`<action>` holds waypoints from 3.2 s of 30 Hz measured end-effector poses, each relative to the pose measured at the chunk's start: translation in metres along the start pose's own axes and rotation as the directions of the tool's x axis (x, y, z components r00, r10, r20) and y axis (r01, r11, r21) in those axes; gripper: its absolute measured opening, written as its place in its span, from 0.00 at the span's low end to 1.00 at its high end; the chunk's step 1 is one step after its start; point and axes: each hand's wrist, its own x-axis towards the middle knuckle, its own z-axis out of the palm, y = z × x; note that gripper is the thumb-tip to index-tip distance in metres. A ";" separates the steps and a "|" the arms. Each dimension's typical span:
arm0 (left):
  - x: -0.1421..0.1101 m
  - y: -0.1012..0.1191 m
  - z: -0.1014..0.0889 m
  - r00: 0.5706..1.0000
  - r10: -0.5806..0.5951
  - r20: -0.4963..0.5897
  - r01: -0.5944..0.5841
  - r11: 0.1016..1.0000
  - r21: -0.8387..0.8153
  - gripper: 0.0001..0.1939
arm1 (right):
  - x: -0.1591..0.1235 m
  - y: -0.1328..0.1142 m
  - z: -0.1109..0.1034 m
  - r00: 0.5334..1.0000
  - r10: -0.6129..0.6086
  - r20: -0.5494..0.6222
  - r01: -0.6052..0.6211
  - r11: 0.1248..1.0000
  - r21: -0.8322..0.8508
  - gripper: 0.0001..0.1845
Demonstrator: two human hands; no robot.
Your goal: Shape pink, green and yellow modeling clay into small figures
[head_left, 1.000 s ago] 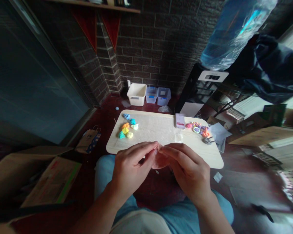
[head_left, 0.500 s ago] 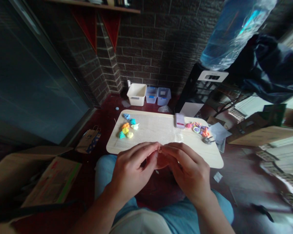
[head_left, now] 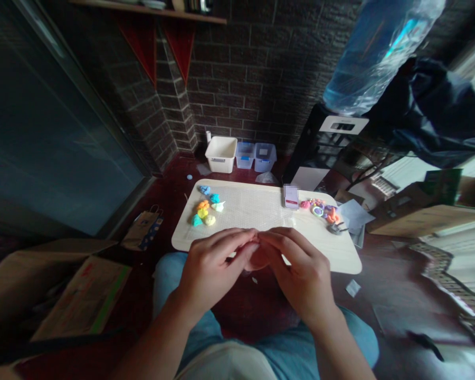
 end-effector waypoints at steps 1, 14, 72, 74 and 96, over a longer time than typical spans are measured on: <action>0.001 -0.002 0.002 1.000 -0.010 -0.017 0.010 1.000 -0.009 0.08 | 0.001 0.000 0.001 0.999 0.048 0.005 -0.048 0.998 0.046 0.13; 0.003 -0.005 0.007 0.990 -0.106 -0.092 0.106 0.994 -0.003 0.10 | -0.005 -0.003 0.015 0.954 0.249 -0.168 -0.231 0.965 0.120 0.09; 0.001 -0.002 0.014 0.966 -0.256 -0.039 0.255 0.967 -0.025 0.14 | -0.002 -0.004 0.011 0.903 0.421 -0.081 -0.399 0.895 0.201 0.05; 0.002 -0.001 0.014 0.966 -0.254 -0.046 0.252 0.967 -0.037 0.14 | -0.001 -0.004 0.009 0.913 0.395 -0.104 -0.376 0.912 0.162 0.04; 0.008 0.005 0.007 0.989 -0.041 -0.142 0.043 0.999 0.012 0.14 | -0.002 -0.006 0.006 0.960 0.141 -0.242 -0.136 0.990 0.036 0.12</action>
